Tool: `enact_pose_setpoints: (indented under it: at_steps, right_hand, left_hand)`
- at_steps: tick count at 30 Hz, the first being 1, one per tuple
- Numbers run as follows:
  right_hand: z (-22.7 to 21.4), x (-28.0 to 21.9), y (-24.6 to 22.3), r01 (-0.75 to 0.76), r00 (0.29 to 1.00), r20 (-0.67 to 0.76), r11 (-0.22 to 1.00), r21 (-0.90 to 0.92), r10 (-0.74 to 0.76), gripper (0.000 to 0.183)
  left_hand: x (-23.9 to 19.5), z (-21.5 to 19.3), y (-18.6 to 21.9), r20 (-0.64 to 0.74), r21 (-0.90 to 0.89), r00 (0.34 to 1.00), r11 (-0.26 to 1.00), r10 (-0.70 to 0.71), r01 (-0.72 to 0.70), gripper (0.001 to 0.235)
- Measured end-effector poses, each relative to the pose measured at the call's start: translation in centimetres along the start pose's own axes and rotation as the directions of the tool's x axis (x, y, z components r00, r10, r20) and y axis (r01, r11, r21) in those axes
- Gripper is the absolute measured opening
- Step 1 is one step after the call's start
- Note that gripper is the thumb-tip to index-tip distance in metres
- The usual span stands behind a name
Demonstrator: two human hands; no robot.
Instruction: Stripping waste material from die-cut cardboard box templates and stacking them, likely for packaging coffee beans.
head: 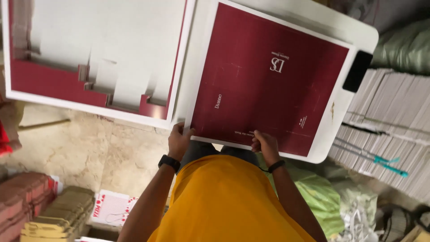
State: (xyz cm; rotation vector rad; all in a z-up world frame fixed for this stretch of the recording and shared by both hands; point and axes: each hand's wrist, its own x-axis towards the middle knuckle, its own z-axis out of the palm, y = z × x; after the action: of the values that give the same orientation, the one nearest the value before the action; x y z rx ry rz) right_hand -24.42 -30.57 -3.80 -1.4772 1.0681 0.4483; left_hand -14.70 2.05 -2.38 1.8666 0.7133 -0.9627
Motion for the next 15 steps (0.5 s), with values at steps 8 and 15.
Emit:
enact_pose_setpoints:
  at_steps: [8,15]
  right_hand:
    - [-3.0,2.2,-2.5,0.141,0.974,0.207,0.964,-0.224,-0.094,0.05]
    - [-9.5,6.1,-0.9,0.258,0.927,0.348,0.912,-0.32,-0.14,0.044]
  left_hand:
    - [-2.0,8.4,-2.1,-0.312,-0.943,0.92,0.198,-0.238,-0.269,0.045]
    - [4.1,19.4,-7.1,-0.486,-0.857,0.836,0.325,-0.254,-0.4,0.071]
